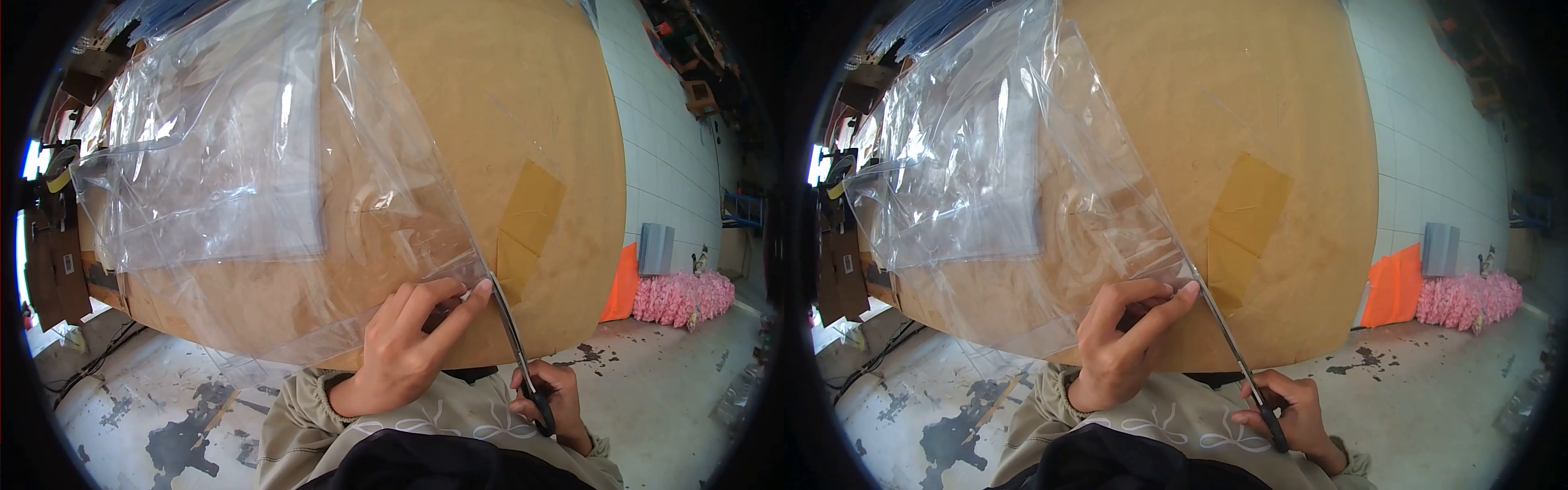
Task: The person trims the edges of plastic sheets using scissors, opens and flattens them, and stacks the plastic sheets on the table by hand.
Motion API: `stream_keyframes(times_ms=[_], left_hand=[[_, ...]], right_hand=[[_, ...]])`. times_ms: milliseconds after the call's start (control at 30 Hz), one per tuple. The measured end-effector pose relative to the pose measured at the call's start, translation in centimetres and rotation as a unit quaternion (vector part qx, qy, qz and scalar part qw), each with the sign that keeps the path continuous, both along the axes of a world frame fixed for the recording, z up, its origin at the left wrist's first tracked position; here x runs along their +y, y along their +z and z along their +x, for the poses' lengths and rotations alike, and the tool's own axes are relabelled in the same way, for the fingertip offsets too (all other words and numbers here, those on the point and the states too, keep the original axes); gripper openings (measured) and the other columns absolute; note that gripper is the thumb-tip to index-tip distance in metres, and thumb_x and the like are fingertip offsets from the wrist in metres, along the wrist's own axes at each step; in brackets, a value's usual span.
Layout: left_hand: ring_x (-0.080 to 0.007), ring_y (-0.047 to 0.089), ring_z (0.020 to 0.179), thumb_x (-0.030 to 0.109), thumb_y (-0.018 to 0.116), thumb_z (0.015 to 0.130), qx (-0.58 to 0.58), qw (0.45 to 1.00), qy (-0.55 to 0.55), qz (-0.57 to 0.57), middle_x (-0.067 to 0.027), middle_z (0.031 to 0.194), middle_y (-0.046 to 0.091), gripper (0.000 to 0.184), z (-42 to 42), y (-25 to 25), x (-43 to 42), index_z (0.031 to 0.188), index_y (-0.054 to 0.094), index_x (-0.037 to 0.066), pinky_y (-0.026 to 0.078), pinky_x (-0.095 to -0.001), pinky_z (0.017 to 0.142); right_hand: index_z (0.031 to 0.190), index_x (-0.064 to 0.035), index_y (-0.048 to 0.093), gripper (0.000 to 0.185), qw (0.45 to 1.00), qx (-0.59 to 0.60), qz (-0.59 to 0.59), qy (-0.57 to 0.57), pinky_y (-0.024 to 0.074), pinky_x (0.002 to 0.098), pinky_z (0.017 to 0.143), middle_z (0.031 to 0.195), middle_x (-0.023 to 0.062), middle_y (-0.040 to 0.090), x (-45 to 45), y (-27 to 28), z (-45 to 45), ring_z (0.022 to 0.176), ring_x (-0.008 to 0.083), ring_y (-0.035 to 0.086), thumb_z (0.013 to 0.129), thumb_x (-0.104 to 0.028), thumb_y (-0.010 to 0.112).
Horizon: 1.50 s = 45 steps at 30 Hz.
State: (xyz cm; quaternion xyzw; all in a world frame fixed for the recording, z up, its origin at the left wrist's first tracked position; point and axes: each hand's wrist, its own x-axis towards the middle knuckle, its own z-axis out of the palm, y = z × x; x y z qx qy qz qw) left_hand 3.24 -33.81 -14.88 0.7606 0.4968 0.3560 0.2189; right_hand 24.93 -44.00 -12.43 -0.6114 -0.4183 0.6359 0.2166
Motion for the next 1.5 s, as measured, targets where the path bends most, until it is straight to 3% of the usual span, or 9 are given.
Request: stream_keyframes(times_ms=[400, 500, 1100, 1300, 1500], left_hand=[[-0.0128, 0.056, 0.063, -0.008, 0.072, 0.061, -0.001, 1.0, 0.016, 0.017, -0.0024, 0.083, 0.058, 0.038, 0.1, -0.2, 0.0, 0.095, 0.073, 0.011, 0.046, -0.0245, 0.051], [-0.0126, 0.056, 0.062, -0.006, 0.073, 0.06, 0.004, 0.999, 0.019, 0.038, -0.0008, 0.079, 0.058, 0.038, 0.1, -0.3, 0.1, 0.094, 0.073, 0.011, 0.044, -0.0251, 0.05], [-0.0147, 0.056, 0.066, 0.004, 0.067, 0.049, 0.01, 0.997, -0.03, 0.069, -0.0011, 0.076, 0.058, 0.046, -0.6, -0.1, 0.1, 0.094, 0.072, 0.005, 0.045, -0.0249, 0.054], [-0.0149, 0.056, 0.067, 0.007, 0.064, 0.048, 0.005, 0.997, -0.025, 0.076, -0.0012, 0.077, 0.058, 0.046, -0.5, -0.4, -0.1, 0.093, 0.073, 0.005, 0.045, -0.025, 0.054], [-0.0151, 0.055, 0.066, 0.009, 0.063, 0.047, 0.005, 0.996, -0.028, 0.083, -0.0014, 0.077, 0.058, 0.047, -0.6, -0.4, 0.0, 0.093, 0.073, 0.005, 0.045, -0.0249, 0.053]], right_hand=[[0.092, -0.0035, 0.06, 0.035, 0.999, -0.018, 0.018, 0.042, 0.0321, 0.0186, 0.046, 0.053, -0.0039, 0.051, 0.6, 0.0, -0.4, 0.047, 0.0018, 0.045, 0.071, -0.02, 0.082], [0.095, -0.0035, 0.06, 0.039, 0.999, 0.048, -0.014, -0.002, 0.0329, 0.018, 0.047, 0.057, -0.0035, 0.053, 0.3, -0.5, -0.3, 0.05, 0.0015, 0.046, 0.07, -0.022, 0.082], [0.096, -0.0035, 0.058, 0.04, 0.995, 0.091, -0.036, -0.033, 0.034, 0.0172, 0.05, 0.06, -0.0037, 0.053, 2.2, 0.0, -1.8, 0.054, 0.0012, 0.047, 0.07, -0.022, 0.082], [0.094, -0.0039, 0.058, 0.042, 1.0, 0.009, -0.01, -0.003, 0.033, 0.0173, 0.049, 0.057, -0.0042, 0.052, 2.0, 0.2, -2.3, 0.052, 0.0009, 0.045, 0.068, -0.025, 0.084], [0.093, -0.0042, 0.059, 0.041, 1.0, 0.0, 0.012, -0.011, 0.033, 0.0176, 0.048, 0.056, -0.0036, 0.053, 2.0, 0.0, -2.6, 0.051, 0.0013, 0.046, 0.068, -0.024, 0.084]])
